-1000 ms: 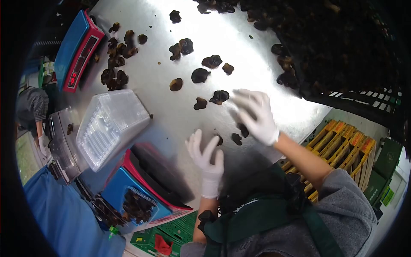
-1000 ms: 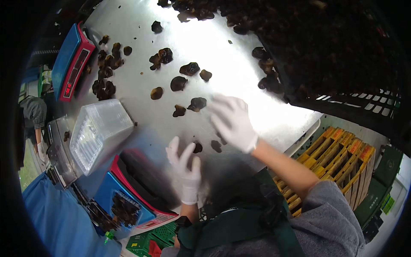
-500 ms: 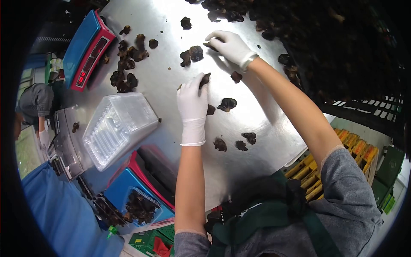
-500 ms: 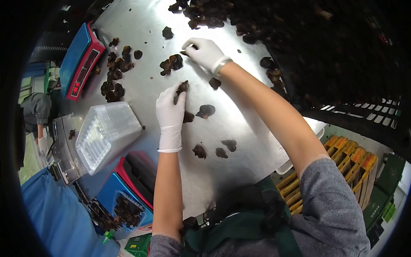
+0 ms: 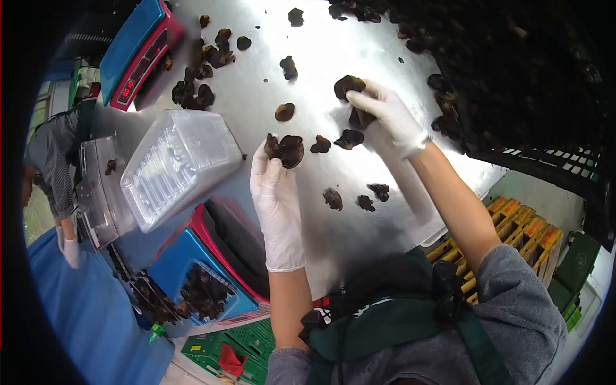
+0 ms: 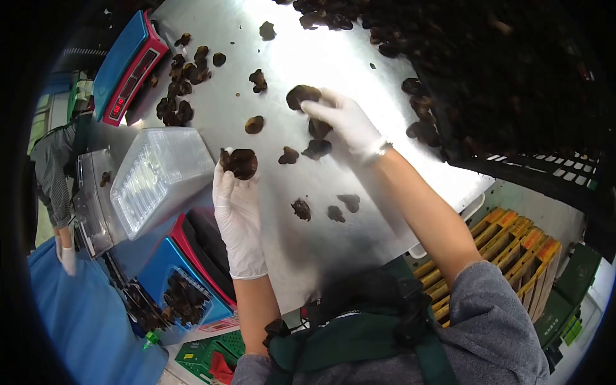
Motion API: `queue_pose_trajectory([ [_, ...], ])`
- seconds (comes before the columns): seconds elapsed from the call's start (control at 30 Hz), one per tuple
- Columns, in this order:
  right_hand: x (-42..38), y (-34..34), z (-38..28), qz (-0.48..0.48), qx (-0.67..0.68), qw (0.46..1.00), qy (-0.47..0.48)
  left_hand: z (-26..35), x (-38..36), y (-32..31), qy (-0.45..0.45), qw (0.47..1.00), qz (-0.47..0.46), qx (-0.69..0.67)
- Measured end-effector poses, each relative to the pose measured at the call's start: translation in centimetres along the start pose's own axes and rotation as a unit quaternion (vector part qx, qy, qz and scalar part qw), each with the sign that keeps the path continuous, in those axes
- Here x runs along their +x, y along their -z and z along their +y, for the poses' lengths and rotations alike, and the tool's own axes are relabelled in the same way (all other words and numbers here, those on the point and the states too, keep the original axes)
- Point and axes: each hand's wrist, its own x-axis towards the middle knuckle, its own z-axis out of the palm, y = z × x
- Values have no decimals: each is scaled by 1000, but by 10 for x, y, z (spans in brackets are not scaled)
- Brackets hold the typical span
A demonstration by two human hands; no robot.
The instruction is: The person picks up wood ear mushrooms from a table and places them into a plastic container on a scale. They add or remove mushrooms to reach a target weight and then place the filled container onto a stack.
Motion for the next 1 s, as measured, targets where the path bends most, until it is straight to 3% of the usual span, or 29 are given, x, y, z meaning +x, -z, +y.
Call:
queue_pose_trajectory([
  [0.03,-16,-5,2,-8,74,996,-46,-2,-4,2,5,999,5,-39],
  [0.1,-46,-29,6,-3,65,997,-36,-13,-11,1,71,977,46,-195],
  [0.17,-71,-39,1,-30,-79,995,-52,-26,-22,2,134,941,39,-308],
  [0.23,-82,-48,19,-82,-214,969,94,-34,-32,0,193,905,-23,-378],
  [0.27,-87,-48,20,-90,-349,911,202,-37,-38,-4,192,899,-28,-392],
  [0.37,-105,-45,19,-93,-234,939,236,-30,-53,-10,222,856,9,-467],
  [0.4,-120,-45,6,-79,-81,984,135,-30,-56,-9,222,847,-15,-482],
  [0.47,-130,-30,2,50,-140,974,172,-24,-63,-10,209,852,-47,-478],
  [0.5,-129,-17,10,73,-111,968,214,-21,-67,-9,203,854,-62,-476],
  [0.6,-141,9,20,127,-110,969,181,-14,-76,-6,187,840,-119,-494],
  [0.7,-154,18,35,134,-149,969,145,6,-88,-1,212,828,-82,-513],
  [0.73,-158,20,41,139,-159,969,131,19,-94,4,218,827,-8,-519],
  [0.83,-167,30,54,139,-260,947,124,73,-120,32,103,888,5,-448],
  [0.87,-168,32,60,155,-258,946,123,91,-131,55,18,933,-25,-358],
  [0.9,-167,33,65,159,-330,918,150,108,-148,76,-109,980,98,-134],
  [0.93,-167,32,70,162,-400,885,175,119,-157,92,-212,930,291,77],
  [1.0,-162,41,86,126,-501,831,208,139,-173,169,-372,791,403,272],
])
